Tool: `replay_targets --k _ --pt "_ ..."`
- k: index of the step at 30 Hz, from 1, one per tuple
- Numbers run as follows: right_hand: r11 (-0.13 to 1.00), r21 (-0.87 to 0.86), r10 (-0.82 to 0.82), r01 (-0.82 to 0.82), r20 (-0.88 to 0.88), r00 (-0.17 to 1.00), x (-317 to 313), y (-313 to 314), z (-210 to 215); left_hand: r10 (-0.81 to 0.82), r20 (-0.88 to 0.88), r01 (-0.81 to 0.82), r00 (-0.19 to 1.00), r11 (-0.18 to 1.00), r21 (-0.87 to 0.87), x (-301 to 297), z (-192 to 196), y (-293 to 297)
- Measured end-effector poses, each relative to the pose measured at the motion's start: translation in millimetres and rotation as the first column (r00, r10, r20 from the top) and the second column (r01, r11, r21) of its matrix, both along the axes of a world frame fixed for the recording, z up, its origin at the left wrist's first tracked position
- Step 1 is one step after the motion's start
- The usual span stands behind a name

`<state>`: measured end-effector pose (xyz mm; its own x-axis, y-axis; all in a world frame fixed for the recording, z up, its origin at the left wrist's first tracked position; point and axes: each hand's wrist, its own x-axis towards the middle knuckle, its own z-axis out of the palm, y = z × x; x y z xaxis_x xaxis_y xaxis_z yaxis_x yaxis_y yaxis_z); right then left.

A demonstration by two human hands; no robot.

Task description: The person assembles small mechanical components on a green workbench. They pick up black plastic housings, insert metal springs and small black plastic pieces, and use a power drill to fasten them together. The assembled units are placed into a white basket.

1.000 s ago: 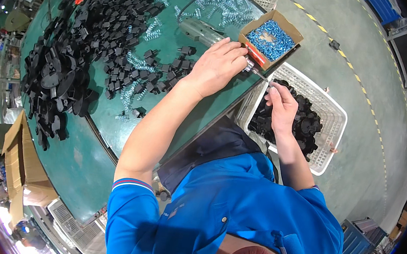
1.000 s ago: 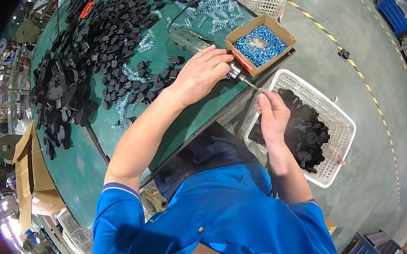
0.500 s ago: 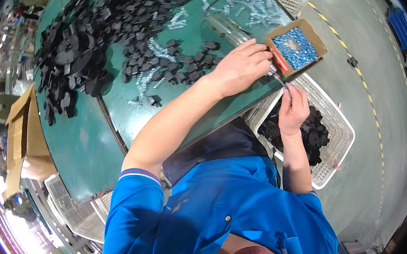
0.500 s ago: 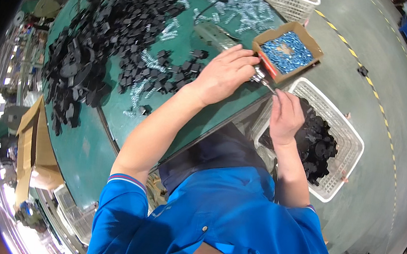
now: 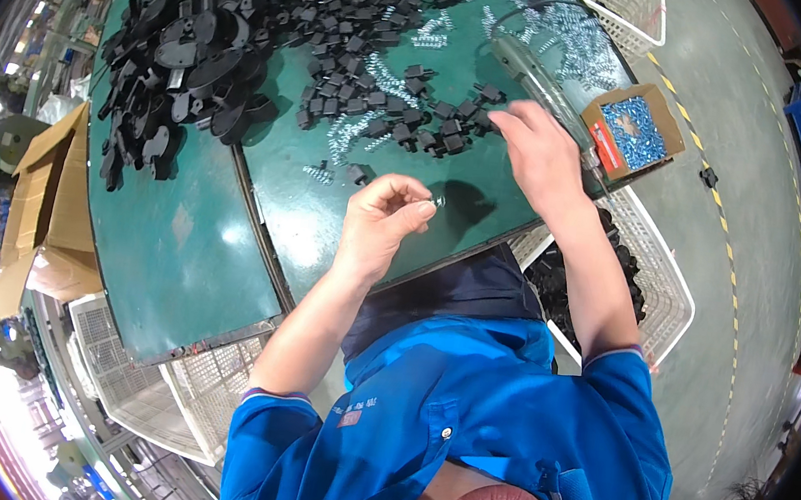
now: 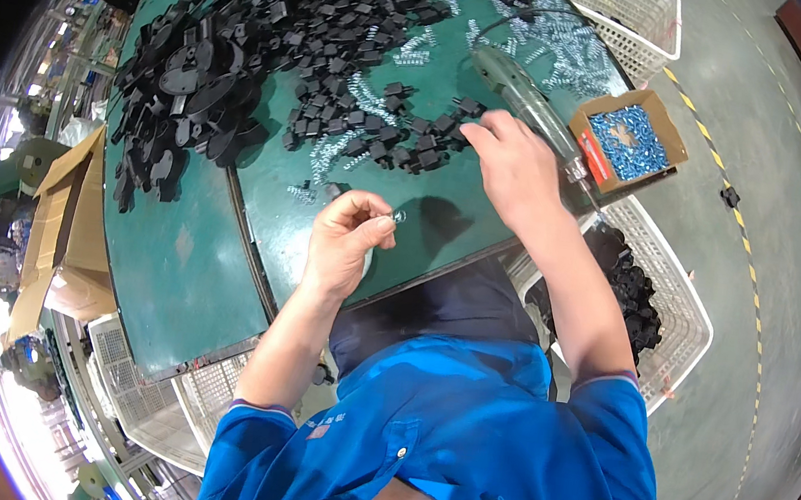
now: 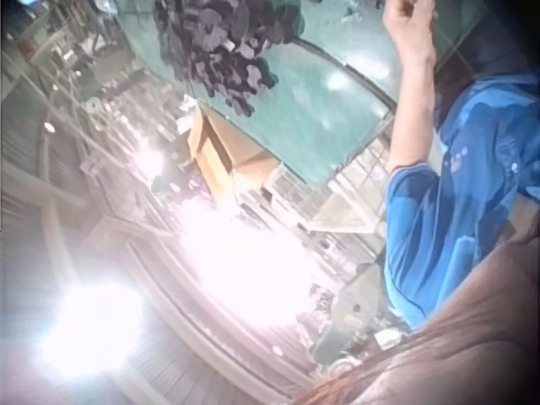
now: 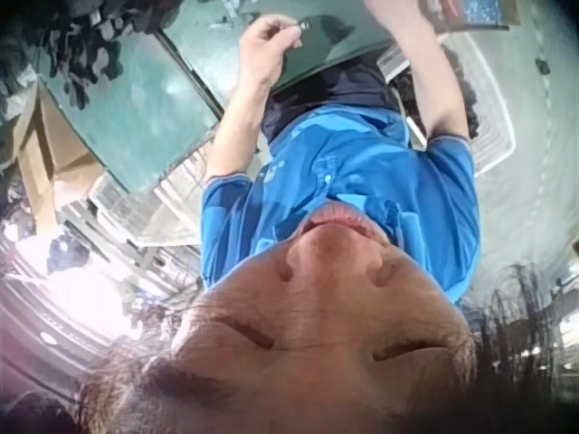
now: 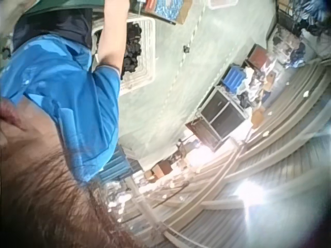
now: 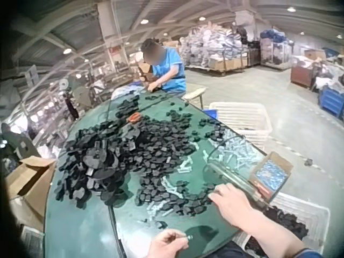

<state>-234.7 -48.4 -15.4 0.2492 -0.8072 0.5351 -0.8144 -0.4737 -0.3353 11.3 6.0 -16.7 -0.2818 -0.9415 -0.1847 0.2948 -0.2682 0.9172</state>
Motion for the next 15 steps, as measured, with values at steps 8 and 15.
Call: replay_targets --k 8,15 --pt "0.979 0.16 -0.084 0.124 -0.233 0.969 0 2 -3 0.135 -0.181 -0.103 0.974 0.979 0.174 26 -8 23" --pt "0.802 0.119 0.096 -0.585 0.941 0.324 29 55 17 0.074 -0.338 -0.007 0.938 0.981 0.196 -12 -7 17"
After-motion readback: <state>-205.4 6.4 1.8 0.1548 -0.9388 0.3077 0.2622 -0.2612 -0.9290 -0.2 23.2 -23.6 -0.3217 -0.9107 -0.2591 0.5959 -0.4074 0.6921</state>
